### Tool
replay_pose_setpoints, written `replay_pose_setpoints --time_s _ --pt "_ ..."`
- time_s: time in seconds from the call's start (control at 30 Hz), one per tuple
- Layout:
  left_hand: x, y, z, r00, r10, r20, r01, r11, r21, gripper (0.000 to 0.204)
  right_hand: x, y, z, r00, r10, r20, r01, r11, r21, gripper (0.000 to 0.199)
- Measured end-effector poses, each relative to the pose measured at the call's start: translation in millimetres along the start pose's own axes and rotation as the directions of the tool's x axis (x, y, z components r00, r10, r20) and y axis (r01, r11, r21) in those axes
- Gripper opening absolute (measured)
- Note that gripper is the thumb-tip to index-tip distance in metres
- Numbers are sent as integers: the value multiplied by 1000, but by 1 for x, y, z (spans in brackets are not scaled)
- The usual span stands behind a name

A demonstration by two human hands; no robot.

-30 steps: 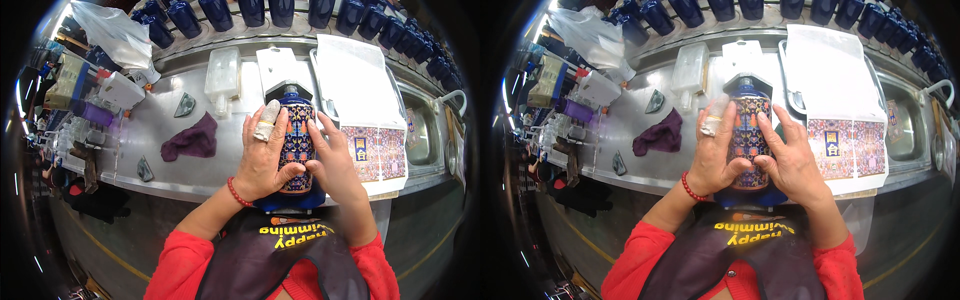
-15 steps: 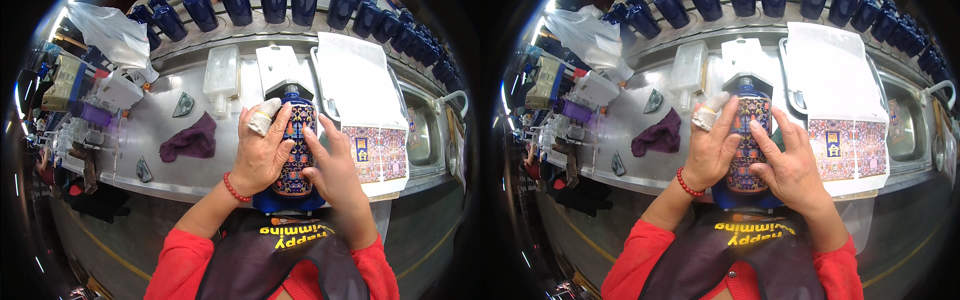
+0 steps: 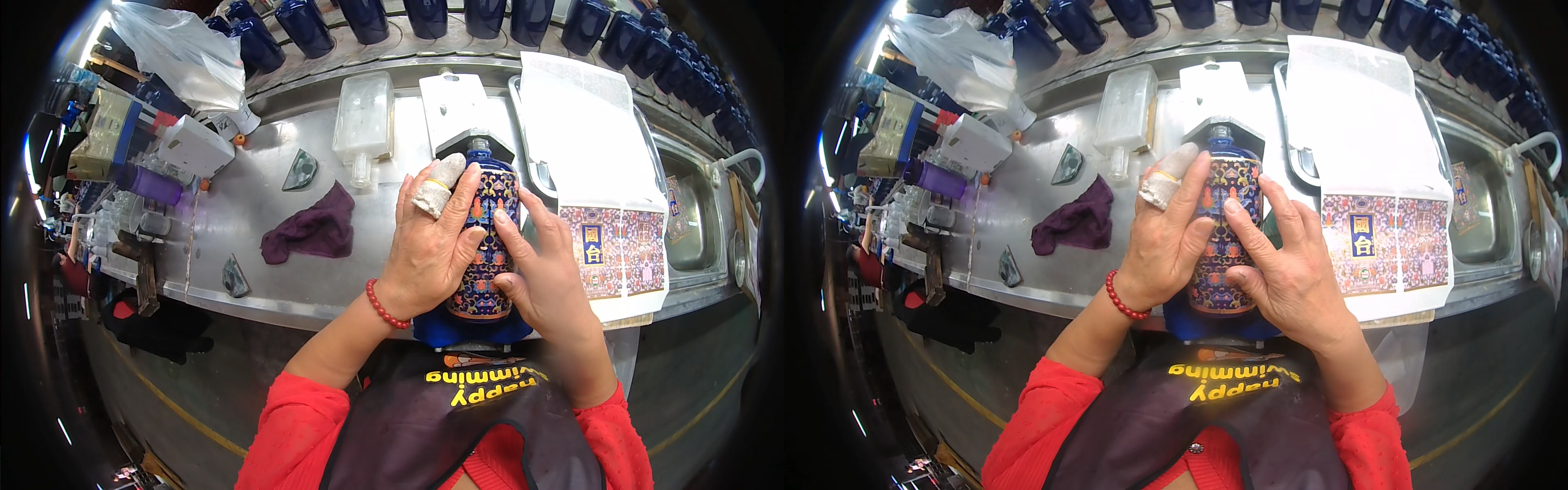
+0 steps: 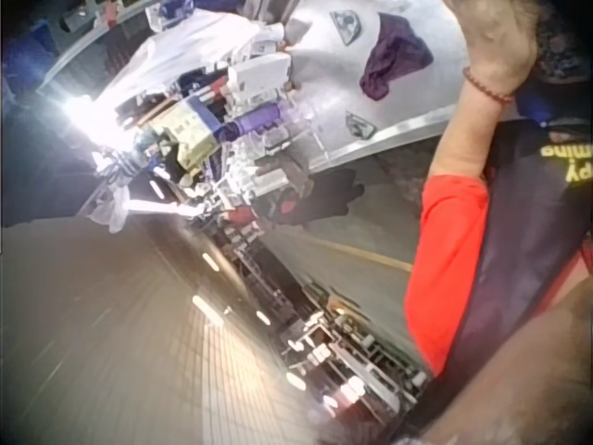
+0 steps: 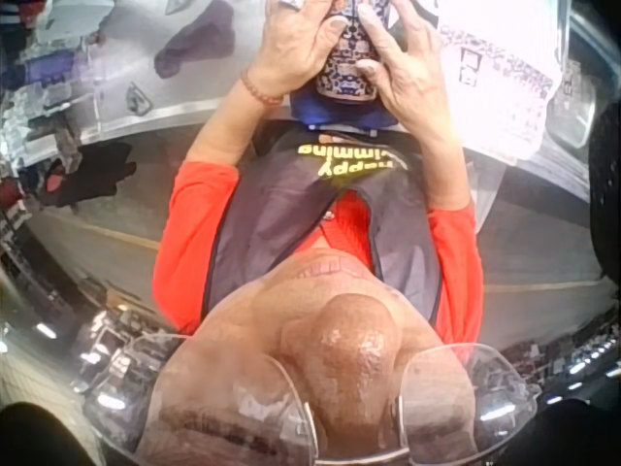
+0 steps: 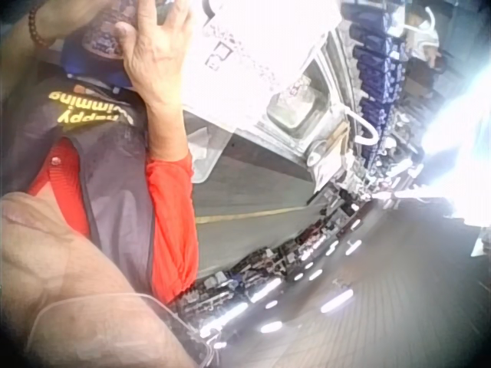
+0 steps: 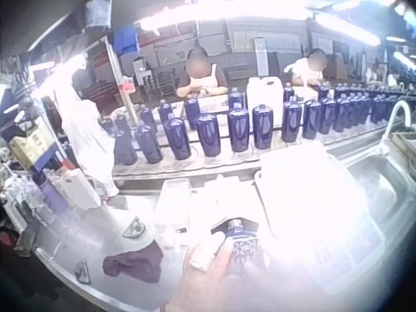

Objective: The person holds a dark blue ceramic vase with gold and red patterns and rubs its surface with a green abrasive pad. They rotate the vase to polish different sides, then place it on the floor and pick up another similar vase to continue polishing.

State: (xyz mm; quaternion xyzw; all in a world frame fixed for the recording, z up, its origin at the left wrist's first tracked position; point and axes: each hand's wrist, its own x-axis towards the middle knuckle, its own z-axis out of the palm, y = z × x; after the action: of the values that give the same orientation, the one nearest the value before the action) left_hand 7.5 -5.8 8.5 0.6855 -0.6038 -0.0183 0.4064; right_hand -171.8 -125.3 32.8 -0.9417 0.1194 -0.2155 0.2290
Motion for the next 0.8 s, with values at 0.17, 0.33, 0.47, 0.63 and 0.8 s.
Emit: replay_pose_setpoints --time_s 0.17,0.33,0.47,0.63,0.8 --pt "2 -1 -1 1000 16 -7 -16 1000 -15 60 1 0 0 1000 -16 -4 16 1000 0 63" --pt "1 -8 4 997 35 -72 -44 990 -137 64 -1 5 1 999 -41 -6 41 999 8 62" --pt "-18 -10 3 997 50 -66 -58 990 -128 79 -6 8 1 1000 14 -13 -12 992 128 67" --pt "-27 -14 6 999 45 1 -45 998 -33 90 -8 6 2 999 21 24 -23 997 77 73" --pt "-23 -14 5 993 113 -29 -113 993 13 92 -8 5 3 1000 15 10 -16 998 67 71"
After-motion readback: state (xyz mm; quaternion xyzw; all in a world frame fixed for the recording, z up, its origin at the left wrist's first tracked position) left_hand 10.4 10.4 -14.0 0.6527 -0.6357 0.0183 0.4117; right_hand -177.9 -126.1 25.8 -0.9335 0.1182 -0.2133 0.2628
